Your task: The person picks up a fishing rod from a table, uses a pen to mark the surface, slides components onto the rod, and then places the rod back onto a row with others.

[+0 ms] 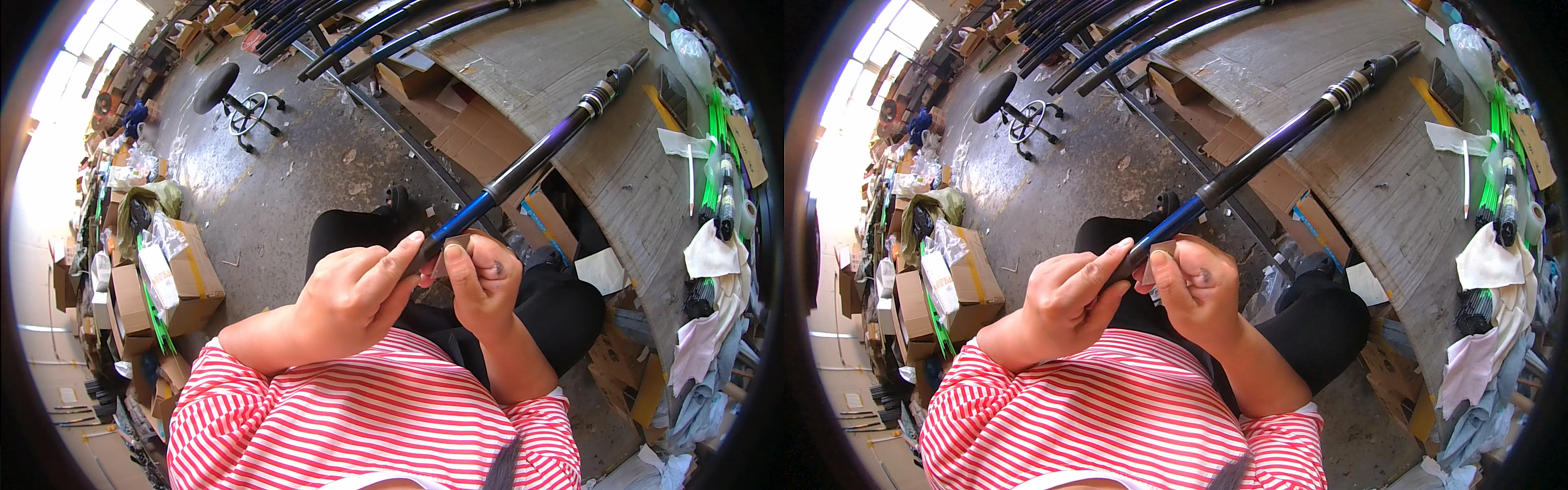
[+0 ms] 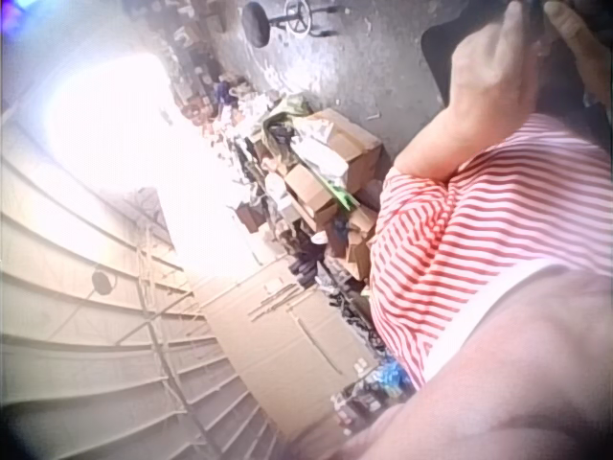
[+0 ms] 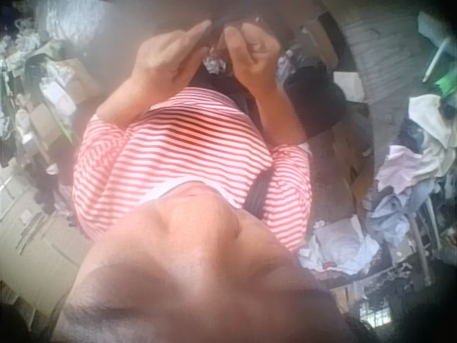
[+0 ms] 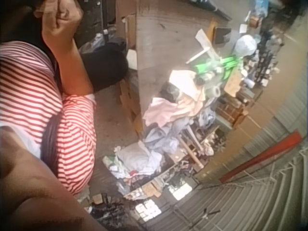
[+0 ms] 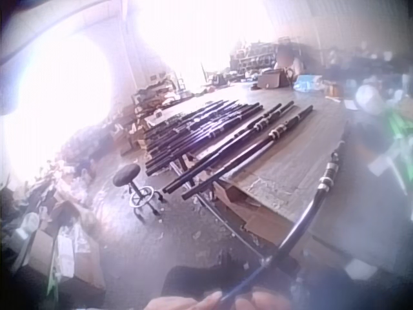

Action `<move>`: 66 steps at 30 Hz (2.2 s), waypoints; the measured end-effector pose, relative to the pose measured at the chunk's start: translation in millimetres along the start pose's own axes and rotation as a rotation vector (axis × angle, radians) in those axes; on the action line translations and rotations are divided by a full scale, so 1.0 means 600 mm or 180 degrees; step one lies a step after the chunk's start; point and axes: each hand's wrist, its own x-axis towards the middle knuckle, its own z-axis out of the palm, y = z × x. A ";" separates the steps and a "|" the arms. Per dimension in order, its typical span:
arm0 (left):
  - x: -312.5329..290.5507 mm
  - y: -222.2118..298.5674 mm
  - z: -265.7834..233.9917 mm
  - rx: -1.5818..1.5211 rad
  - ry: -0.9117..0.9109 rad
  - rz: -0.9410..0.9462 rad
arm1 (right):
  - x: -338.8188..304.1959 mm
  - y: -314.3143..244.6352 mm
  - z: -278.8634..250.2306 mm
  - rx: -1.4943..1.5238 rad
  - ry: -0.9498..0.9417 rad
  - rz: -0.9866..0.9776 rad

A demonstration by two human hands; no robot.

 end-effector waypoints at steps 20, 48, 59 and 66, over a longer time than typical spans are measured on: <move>-0.004 -0.005 0.014 0.0528 0.0189 0.0554 | -0.001 -0.004 0.000 0.0031 0.0118 0.0087; -0.001 -0.005 0.007 -0.2766 -0.0104 -0.1717 | 0.003 0.002 -0.003 0.0014 0.0015 0.0172; -0.001 -0.009 0.013 -0.1058 0.0269 -0.0580 | 0.001 -0.001 -0.005 -0.0053 -0.0001 0.0128; 0.004 -0.004 0.008 -0.0475 0.0265 -0.0106 | 0.000 -0.008 -0.004 0.0025 0.0032 0.0116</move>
